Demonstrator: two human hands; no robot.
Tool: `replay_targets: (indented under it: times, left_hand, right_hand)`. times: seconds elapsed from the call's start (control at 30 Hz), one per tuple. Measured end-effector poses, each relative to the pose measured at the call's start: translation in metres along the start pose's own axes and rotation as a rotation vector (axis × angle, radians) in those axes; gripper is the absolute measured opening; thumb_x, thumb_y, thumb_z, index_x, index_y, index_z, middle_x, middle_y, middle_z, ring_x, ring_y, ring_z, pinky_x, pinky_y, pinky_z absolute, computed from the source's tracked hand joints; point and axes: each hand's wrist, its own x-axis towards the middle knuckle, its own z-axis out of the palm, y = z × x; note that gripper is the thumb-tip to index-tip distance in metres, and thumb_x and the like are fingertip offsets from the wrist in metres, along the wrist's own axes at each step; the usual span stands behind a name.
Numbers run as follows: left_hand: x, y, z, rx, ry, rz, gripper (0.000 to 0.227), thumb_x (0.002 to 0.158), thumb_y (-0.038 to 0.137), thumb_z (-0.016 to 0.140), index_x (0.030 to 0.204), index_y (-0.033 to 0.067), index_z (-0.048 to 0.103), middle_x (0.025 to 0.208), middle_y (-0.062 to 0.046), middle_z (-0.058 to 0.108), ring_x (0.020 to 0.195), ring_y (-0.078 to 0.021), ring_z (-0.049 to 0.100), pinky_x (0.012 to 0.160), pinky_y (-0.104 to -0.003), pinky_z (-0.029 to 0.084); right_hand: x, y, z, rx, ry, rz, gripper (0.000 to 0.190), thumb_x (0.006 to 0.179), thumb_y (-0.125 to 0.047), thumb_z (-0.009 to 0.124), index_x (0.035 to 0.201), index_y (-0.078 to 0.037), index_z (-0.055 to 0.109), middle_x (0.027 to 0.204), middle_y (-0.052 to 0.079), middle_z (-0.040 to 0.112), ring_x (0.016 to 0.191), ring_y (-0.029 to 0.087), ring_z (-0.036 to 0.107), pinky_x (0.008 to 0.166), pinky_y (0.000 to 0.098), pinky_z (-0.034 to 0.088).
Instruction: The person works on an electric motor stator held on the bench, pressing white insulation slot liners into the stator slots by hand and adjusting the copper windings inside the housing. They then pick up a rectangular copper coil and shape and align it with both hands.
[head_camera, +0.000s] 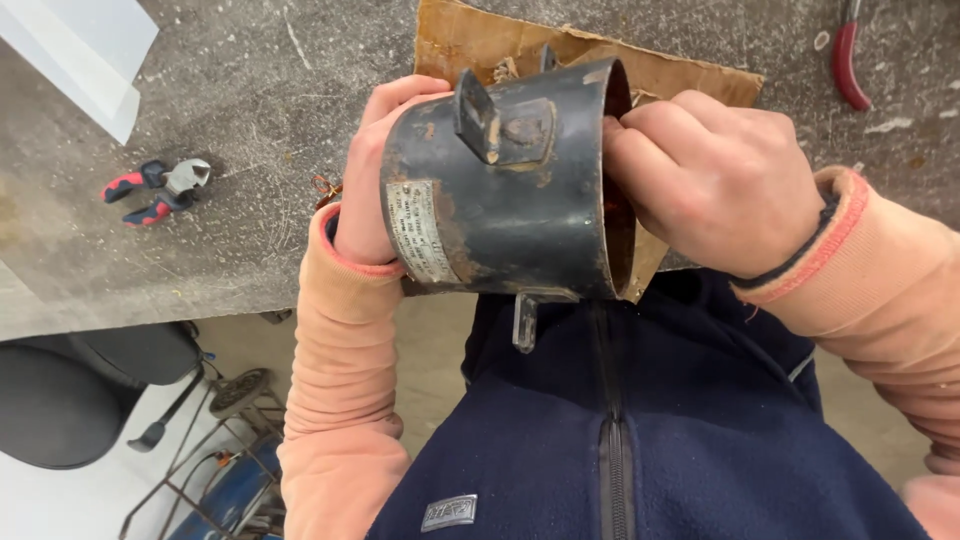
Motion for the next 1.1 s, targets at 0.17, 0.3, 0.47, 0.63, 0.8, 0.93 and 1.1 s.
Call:
replay_targets:
  times: [0.17, 0.3, 0.47, 0.63, 0.8, 0.93, 1.1]
  left_hand:
    - [0.002, 0.006, 0.0, 0.057, -0.044, 0.071, 0.03, 0.091, 0.005, 0.073, 0.121, 0.0016, 0.073, 0.125, -0.008, 0.073, 0.131, -0.0263, 0.056, 0.112, -0.036, 0.049]
    - [-0.004, 0.0, 0.001, 0.007, -0.03, -0.012, 0.03, 0.091, 0.005, 0.072, 0.122, 0.0028, 0.073, 0.125, -0.007, 0.072, 0.133, -0.0261, 0.057, 0.111, -0.035, 0.051]
    - [0.001, 0.002, 0.001, 0.045, -0.05, 0.036, 0.031, 0.09, 0.006, 0.075, 0.12, 0.0027, 0.073, 0.124, -0.006, 0.073, 0.13, -0.0264, 0.058, 0.11, -0.037, 0.051]
    - [-0.003, 0.005, -0.001, 0.025, -0.037, 0.03, 0.031, 0.09, 0.004, 0.074, 0.121, 0.0034, 0.073, 0.126, -0.007, 0.072, 0.132, -0.0254, 0.058, 0.111, -0.036, 0.051]
    - [0.0, 0.009, 0.002, 0.008, -0.052, 0.015, 0.028, 0.088, 0.004, 0.076, 0.116, 0.0029, 0.074, 0.126, -0.009, 0.071, 0.128, -0.0236, 0.059, 0.107, -0.034, 0.053]
    - [-0.002, 0.011, 0.002, 0.017, -0.017, -0.03, 0.026, 0.088, 0.004, 0.074, 0.115, 0.0026, 0.074, 0.126, -0.01, 0.07, 0.126, -0.0221, 0.06, 0.105, -0.033, 0.054]
    - [0.002, 0.011, 0.001, 0.046, -0.061, 0.031, 0.026, 0.089, 0.004, 0.074, 0.115, 0.0023, 0.074, 0.122, -0.008, 0.073, 0.129, -0.0239, 0.058, 0.109, -0.035, 0.052]
  right_hand:
    - [-0.009, 0.005, 0.005, 0.116, -0.026, 0.135, 0.017, 0.089, -0.011, 0.083, 0.1, -0.005, 0.072, 0.078, 0.007, 0.064, 0.07, 0.023, 0.066, 0.059, 0.0353, 0.051]
    - [-0.019, 0.0, 0.014, 0.326, 0.109, 0.275, 0.019, 0.098, -0.006, 0.082, 0.11, -0.001, 0.068, 0.094, 0.009, 0.069, 0.075, 0.021, 0.067, 0.063, 0.0312, 0.053]
    - [-0.014, 0.003, 0.01, 0.186, 0.112, 0.101, 0.022, 0.085, -0.003, 0.081, 0.106, -0.002, 0.073, 0.091, 0.007, 0.069, 0.076, 0.021, 0.068, 0.06, 0.0312, 0.053]
    - [-0.004, 0.007, 0.006, 0.146, 0.051, 0.014, 0.027, 0.077, -0.004, 0.079, 0.103, -0.002, 0.074, 0.089, 0.007, 0.071, 0.076, 0.022, 0.07, 0.059, 0.0327, 0.053]
    - [-0.031, 0.011, 0.02, 0.232, 0.015, 0.125, 0.02, 0.09, -0.009, 0.082, 0.108, -0.007, 0.074, 0.09, 0.007, 0.068, 0.082, 0.023, 0.07, 0.067, 0.0358, 0.054]
    - [-0.04, 0.003, 0.029, 0.376, 0.105, 0.328, 0.011, 0.103, -0.009, 0.081, 0.109, -0.007, 0.071, 0.096, 0.008, 0.072, 0.08, 0.021, 0.072, 0.07, 0.0311, 0.055]
    - [-0.034, 0.007, 0.029, 0.477, 0.085, 0.444, 0.011, 0.103, -0.011, 0.08, 0.109, -0.005, 0.073, 0.093, 0.009, 0.074, 0.081, 0.018, 0.073, 0.072, 0.0284, 0.057]
